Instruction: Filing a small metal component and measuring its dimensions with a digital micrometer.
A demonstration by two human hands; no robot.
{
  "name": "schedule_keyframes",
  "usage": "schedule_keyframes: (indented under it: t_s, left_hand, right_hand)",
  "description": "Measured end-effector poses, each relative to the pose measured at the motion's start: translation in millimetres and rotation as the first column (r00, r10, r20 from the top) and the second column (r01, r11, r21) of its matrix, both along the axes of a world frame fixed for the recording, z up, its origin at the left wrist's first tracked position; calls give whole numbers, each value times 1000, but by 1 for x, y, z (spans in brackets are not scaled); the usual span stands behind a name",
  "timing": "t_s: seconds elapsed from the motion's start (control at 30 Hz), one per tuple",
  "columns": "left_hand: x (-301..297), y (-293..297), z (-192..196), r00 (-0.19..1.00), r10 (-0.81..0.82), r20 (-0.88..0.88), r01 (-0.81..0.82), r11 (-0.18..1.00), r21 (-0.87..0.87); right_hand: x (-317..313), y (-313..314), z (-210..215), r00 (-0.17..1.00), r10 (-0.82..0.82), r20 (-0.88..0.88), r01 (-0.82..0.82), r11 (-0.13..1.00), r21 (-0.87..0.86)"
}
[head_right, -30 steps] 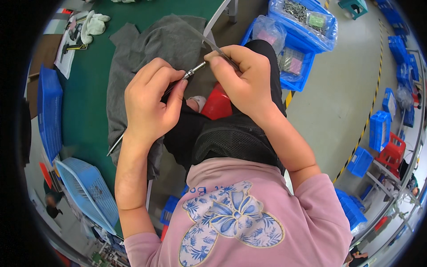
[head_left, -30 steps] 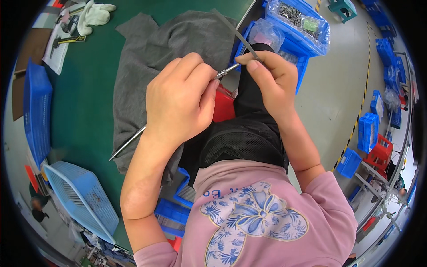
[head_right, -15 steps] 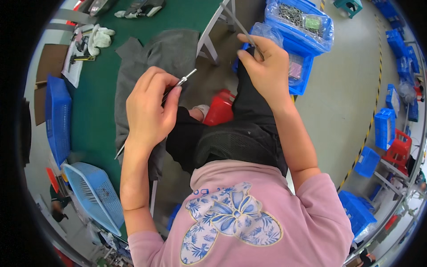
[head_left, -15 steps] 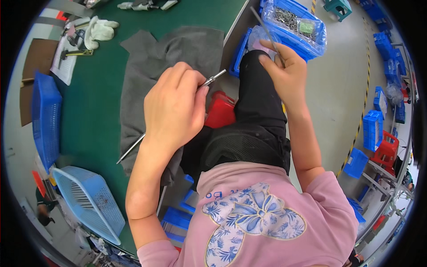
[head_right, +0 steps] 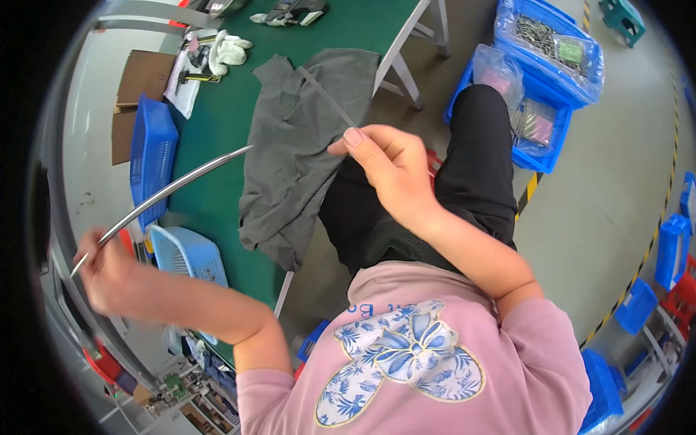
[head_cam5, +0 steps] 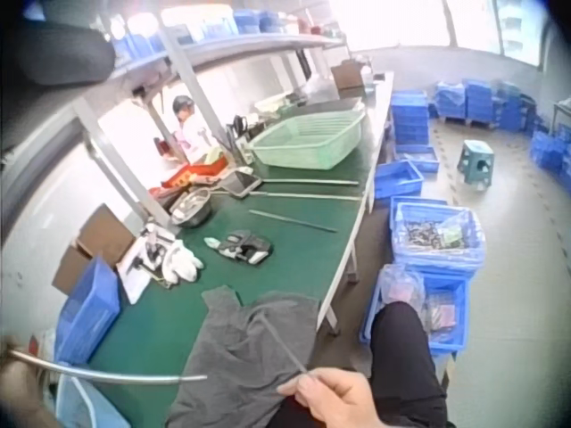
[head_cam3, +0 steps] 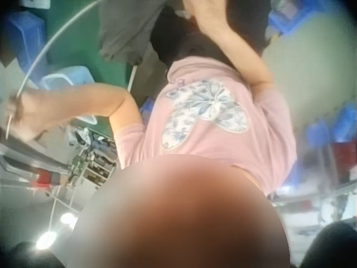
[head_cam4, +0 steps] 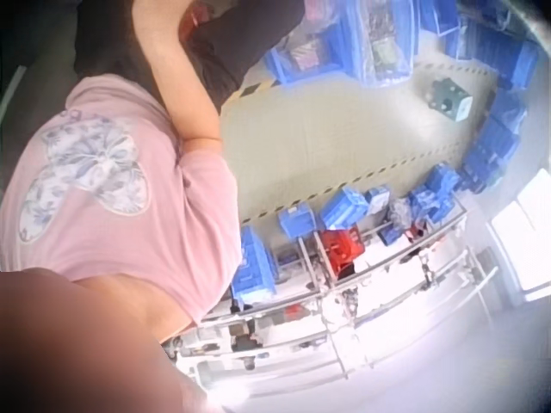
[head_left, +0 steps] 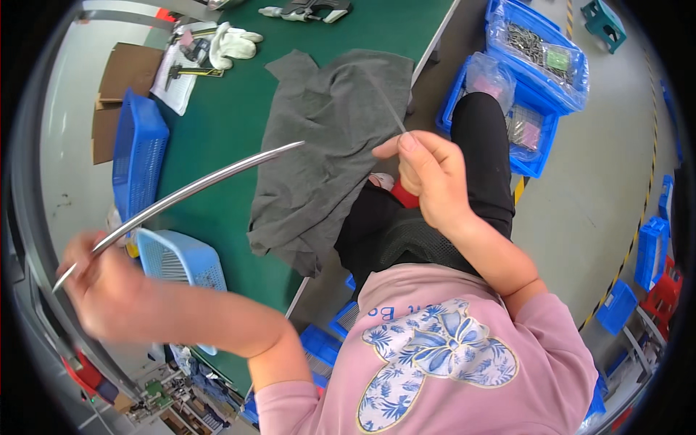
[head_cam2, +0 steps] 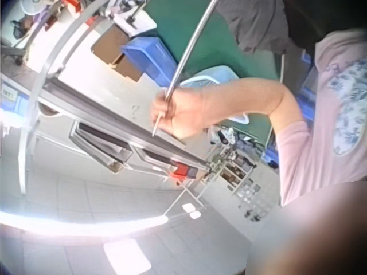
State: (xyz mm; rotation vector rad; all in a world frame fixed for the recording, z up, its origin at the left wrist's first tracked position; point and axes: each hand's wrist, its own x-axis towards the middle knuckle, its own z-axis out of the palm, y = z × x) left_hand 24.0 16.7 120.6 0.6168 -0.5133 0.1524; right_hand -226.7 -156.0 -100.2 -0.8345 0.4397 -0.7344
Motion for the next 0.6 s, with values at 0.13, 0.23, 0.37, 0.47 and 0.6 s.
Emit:
schedule_keyframes:
  t_s: [0.13, 0.23, 0.37, 0.47, 0.6]
  left_hand:
    - [-9, -32, -72, 914, -261, -312, 259, 965, -49]
    - [-24, -54, -100, 867, -252, -429, 235, 968, -92]
    - [-31, -56, -120, 768, -278, -578, 228, 961, -159]
    - [-22, -44, -141, 758, -340, -557, 270, 940, -206]
    - [-37, -28, -154, 696, -5, -718, 310, 904, 294]
  right_hand:
    - [0, 4, -2, 970, 87, 225, -138, 966, 220]
    - [9, 15, 4, 994, -105, -22, 105, 995, 1]
    - [8, 6, -6, 996, -84, -25, 86, 993, 86]
    - [18, 6, -11, 972, -205, -117, 194, 976, -103]
    - [18, -20, -12, 907, -332, -258, 254, 922, -293]
